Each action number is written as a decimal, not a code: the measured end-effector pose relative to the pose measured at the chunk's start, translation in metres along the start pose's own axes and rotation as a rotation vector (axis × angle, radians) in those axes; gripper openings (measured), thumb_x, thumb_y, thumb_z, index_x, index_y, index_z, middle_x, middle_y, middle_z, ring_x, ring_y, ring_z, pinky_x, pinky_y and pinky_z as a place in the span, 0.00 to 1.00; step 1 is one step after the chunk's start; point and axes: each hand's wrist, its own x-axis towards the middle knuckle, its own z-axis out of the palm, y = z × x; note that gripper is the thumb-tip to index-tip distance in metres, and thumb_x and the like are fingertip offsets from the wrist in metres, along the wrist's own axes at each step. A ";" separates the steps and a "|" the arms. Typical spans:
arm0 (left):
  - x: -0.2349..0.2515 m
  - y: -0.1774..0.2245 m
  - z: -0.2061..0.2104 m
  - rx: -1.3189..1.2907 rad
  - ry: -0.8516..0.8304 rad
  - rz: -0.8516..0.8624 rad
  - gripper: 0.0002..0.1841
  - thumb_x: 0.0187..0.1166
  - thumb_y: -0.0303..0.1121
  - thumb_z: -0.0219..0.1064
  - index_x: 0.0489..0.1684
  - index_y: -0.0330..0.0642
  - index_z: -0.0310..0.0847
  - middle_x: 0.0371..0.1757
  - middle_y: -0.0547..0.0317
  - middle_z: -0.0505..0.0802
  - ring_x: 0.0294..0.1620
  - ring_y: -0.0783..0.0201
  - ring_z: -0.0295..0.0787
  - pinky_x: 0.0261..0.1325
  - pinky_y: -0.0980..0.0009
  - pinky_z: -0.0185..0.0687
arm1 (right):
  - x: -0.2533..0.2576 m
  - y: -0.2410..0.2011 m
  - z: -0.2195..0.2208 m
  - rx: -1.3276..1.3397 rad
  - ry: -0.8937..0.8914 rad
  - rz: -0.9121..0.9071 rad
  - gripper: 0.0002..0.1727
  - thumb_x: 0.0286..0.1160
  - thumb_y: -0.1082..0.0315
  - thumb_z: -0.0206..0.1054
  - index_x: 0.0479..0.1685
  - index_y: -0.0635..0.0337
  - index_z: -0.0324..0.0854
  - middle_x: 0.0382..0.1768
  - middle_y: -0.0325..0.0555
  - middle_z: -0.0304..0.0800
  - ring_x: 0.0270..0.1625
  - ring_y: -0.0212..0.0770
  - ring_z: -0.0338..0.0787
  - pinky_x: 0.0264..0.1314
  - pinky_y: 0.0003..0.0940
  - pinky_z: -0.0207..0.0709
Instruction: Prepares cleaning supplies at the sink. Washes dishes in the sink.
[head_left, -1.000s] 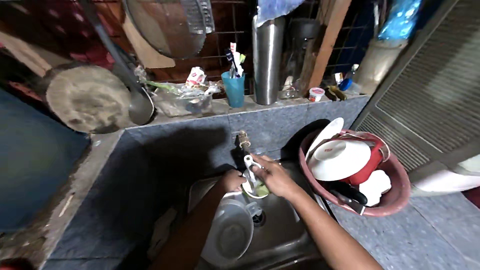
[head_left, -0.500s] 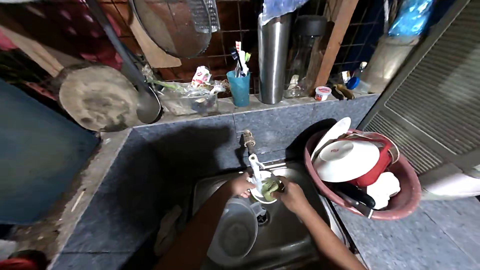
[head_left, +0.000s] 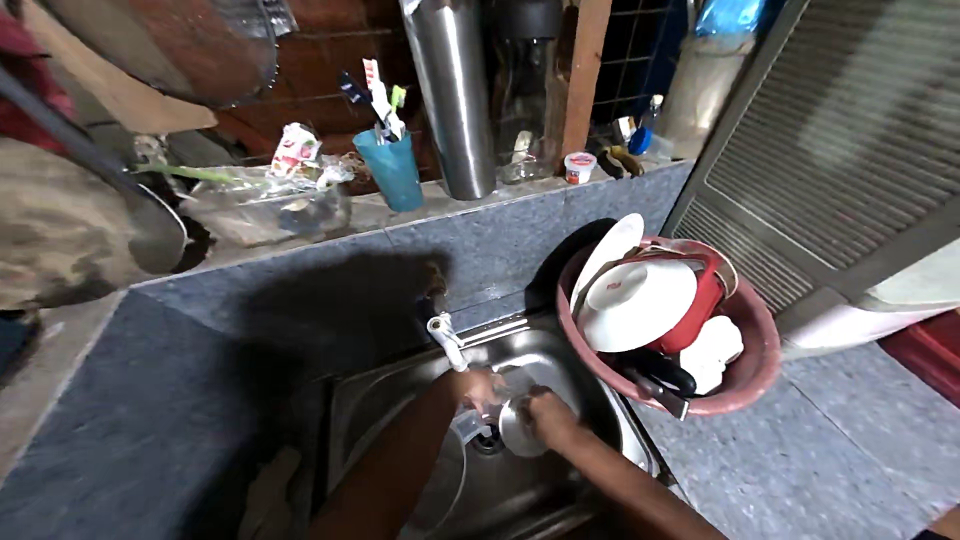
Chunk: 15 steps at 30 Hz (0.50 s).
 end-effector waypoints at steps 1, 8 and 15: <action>-0.001 -0.003 -0.006 0.050 0.030 0.009 0.30 0.88 0.35 0.62 0.90 0.46 0.60 0.75 0.37 0.81 0.62 0.42 0.87 0.64 0.46 0.81 | 0.000 -0.006 0.003 -0.059 -0.073 0.011 0.19 0.80 0.76 0.61 0.69 0.69 0.81 0.74 0.67 0.78 0.79 0.66 0.76 0.78 0.62 0.72; -0.095 -0.033 -0.045 0.085 0.481 -0.005 0.19 0.91 0.32 0.56 0.74 0.29 0.74 0.65 0.33 0.86 0.64 0.44 0.85 0.70 0.48 0.76 | 0.017 0.016 0.044 -0.102 -0.169 -0.240 0.17 0.84 0.70 0.61 0.62 0.72 0.83 0.66 0.68 0.84 0.74 0.67 0.80 0.81 0.62 0.67; -0.198 0.035 -0.053 -0.091 0.809 -0.025 0.43 0.86 0.70 0.40 0.55 0.35 0.85 0.43 0.41 0.92 0.43 0.47 0.92 0.51 0.46 0.86 | 0.054 0.015 0.061 -0.031 0.107 -0.129 0.19 0.80 0.71 0.62 0.67 0.66 0.83 0.76 0.60 0.79 0.82 0.58 0.75 0.83 0.52 0.69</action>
